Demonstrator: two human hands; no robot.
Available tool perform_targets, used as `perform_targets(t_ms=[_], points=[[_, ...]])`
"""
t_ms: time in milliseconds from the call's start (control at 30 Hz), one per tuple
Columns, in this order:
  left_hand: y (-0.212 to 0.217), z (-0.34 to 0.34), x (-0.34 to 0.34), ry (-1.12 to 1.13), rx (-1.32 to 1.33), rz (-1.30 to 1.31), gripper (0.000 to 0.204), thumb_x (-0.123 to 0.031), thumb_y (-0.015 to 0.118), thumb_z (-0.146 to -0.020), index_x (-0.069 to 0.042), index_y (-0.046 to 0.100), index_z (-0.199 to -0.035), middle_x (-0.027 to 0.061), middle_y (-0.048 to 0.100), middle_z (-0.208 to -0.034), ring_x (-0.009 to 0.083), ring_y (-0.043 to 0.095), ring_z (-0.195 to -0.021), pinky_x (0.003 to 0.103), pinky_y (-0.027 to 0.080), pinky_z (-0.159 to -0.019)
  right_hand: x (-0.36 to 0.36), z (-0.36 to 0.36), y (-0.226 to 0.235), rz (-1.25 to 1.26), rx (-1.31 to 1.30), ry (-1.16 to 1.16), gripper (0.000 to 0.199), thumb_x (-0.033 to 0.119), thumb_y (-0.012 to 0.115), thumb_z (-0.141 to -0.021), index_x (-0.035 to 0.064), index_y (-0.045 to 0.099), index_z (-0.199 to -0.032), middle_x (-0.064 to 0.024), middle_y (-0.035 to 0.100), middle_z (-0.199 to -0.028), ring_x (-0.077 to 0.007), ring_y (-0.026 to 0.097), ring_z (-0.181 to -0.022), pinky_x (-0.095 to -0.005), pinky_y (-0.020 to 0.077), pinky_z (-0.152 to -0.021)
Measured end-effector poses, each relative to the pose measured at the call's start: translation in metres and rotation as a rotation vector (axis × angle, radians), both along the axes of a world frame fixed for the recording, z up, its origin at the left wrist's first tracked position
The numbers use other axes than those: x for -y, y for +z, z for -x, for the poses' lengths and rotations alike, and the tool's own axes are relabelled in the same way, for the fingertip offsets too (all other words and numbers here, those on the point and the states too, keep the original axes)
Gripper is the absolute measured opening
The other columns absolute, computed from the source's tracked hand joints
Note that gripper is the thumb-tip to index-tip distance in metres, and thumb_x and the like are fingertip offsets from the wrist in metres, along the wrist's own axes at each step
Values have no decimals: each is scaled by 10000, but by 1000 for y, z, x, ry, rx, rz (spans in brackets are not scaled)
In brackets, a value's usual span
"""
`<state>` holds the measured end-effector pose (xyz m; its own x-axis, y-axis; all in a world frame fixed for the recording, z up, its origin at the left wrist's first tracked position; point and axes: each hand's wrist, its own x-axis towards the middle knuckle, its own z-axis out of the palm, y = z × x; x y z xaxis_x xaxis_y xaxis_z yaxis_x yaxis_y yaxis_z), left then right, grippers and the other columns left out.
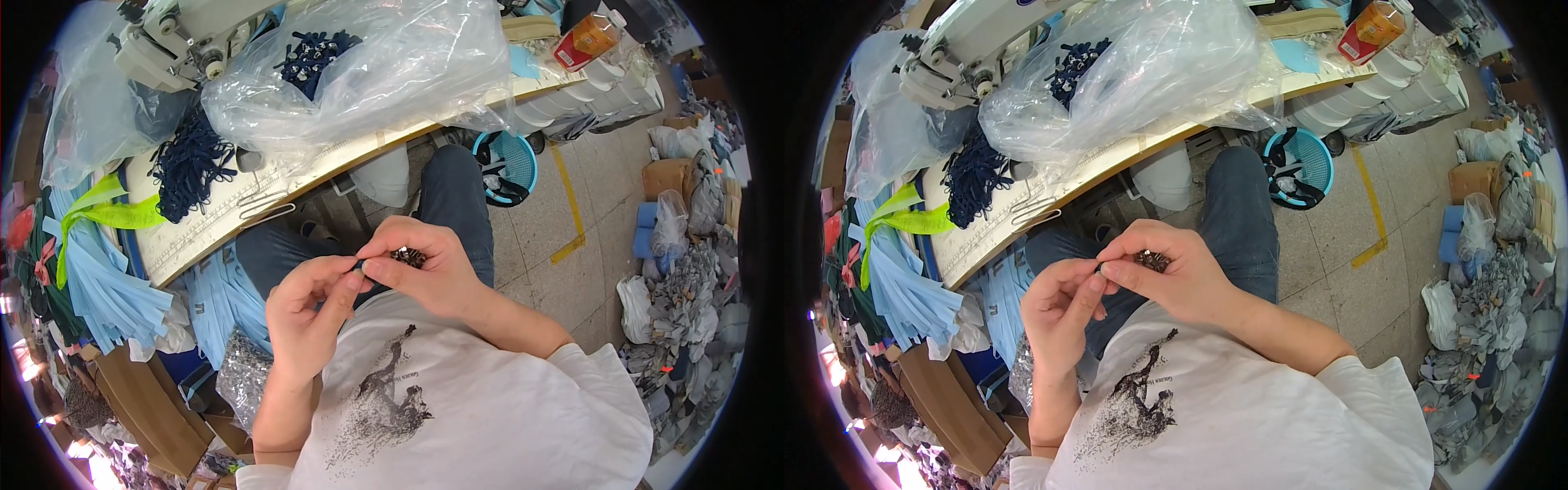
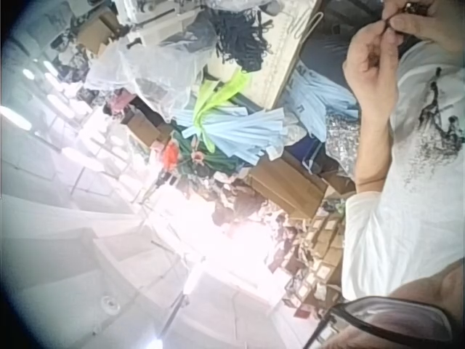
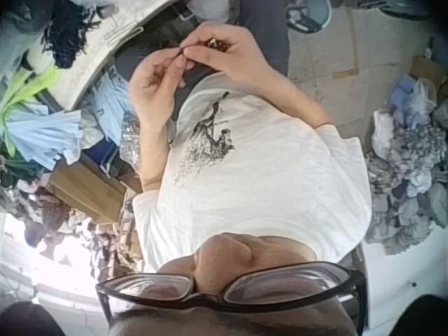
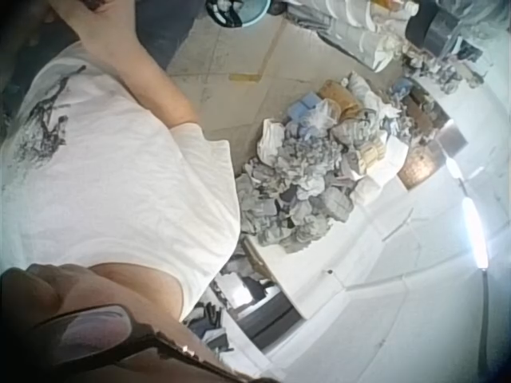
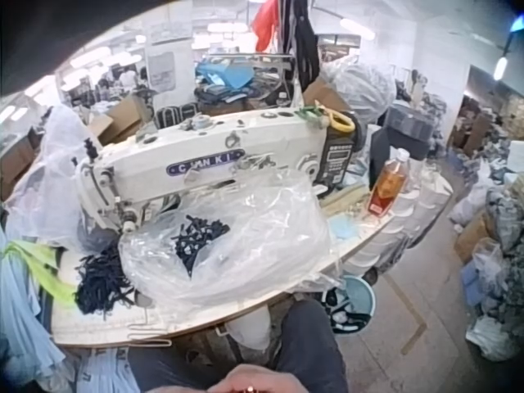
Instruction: Manual assembly of small leather or fabric components by attaching metal hardware.
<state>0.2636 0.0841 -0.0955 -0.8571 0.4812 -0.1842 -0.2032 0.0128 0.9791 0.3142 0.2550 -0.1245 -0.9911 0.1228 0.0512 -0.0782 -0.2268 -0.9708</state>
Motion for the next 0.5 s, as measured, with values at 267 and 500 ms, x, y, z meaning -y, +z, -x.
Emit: perform_targets(t_ms=[267, 500], points=[[-5, 4, 8, -65, -81, 33, 175, 60, 638, -869, 29, 639, -1041, 93, 684, -871, 105, 640, -706, 188, 469, -524, 1, 0, 1, 23, 70, 20, 116, 51, 671, -884, 14, 658, -993, -33, 604, -883, -92, 571, -789, -231, 452, -682], [-2, 2, 3, -9, -18, 51, 181, 56, 631, -874, 36, 626, -1054, 71, 691, -824, 55, 600, -659, 172, 446, -555, 3, 1, 0, -288, -45, -99, 131, 61, 715, -837, 31, 671, -957, -54, 602, -845, -112, 579, -749, -227, 448, -643]])
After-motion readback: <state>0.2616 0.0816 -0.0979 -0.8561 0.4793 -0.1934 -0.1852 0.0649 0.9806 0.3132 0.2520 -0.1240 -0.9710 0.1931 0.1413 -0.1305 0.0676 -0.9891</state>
